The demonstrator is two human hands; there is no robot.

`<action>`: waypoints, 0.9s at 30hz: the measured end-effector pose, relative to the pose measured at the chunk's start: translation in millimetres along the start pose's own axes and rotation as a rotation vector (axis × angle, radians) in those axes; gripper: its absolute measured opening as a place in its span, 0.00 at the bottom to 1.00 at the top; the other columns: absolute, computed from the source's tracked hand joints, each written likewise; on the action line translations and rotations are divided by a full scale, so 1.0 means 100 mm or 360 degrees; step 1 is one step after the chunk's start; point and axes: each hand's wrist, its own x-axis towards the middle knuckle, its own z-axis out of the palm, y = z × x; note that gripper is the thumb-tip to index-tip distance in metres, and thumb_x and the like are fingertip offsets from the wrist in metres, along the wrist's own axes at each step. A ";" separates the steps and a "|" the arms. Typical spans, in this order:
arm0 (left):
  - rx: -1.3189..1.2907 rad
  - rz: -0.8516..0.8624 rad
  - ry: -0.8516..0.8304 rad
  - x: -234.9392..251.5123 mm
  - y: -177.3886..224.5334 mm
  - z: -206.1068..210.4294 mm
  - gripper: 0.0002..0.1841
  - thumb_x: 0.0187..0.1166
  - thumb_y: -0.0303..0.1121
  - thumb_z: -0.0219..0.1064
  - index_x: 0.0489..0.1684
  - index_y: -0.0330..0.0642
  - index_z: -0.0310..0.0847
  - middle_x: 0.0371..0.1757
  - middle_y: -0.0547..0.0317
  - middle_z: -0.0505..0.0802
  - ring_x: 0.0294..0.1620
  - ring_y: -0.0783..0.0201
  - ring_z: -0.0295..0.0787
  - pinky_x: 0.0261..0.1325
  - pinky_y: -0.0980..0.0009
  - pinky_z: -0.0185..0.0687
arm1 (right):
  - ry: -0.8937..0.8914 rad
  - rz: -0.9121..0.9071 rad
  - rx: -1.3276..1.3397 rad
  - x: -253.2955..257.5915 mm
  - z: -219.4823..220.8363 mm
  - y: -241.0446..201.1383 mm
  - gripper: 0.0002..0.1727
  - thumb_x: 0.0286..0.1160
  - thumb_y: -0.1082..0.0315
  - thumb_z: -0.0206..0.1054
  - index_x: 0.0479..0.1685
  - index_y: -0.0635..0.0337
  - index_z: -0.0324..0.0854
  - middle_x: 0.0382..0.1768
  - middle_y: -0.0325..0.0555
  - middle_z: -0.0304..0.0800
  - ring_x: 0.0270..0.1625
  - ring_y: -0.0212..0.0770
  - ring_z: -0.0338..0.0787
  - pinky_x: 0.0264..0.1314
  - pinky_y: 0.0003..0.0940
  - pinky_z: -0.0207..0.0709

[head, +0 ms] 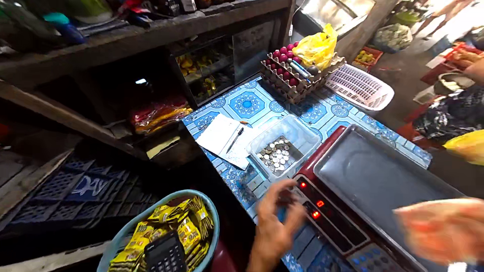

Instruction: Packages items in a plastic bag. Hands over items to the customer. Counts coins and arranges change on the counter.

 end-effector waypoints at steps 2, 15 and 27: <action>-0.0420 -0.0071 -0.0290 -0.10 0.17 0.23 0.40 0.72 0.50 0.75 0.73 0.23 0.72 0.68 0.50 0.88 0.58 0.72 0.89 0.55 0.72 0.88 | -0.0478 -0.0632 -0.0363 0.01 0.59 0.16 0.10 0.81 0.67 0.66 0.43 0.62 0.91 0.36 0.39 0.87 0.42 0.20 0.84 0.50 0.16 0.79; -0.0501 -0.0782 0.0541 -0.51 -0.97 -0.90 0.17 0.81 0.29 0.51 0.31 0.54 0.88 0.20 0.78 0.87 0.16 0.86 0.76 0.21 0.89 0.71 | -0.0497 -0.0546 -0.0829 0.10 1.02 0.77 0.16 0.81 0.59 0.63 0.32 0.59 0.89 0.28 0.41 0.89 0.29 0.27 0.85 0.33 0.20 0.78; 0.1469 -0.0268 0.0688 -0.05 -2.10 -0.73 0.18 0.79 0.29 0.55 0.44 0.18 0.85 0.30 0.37 0.93 0.30 0.51 0.94 0.37 0.58 0.88 | -0.1751 0.0037 -0.1772 2.71 1.98 1.17 0.14 0.89 0.71 0.56 0.58 0.66 0.87 0.51 0.63 0.90 0.59 0.64 0.88 0.61 0.64 0.76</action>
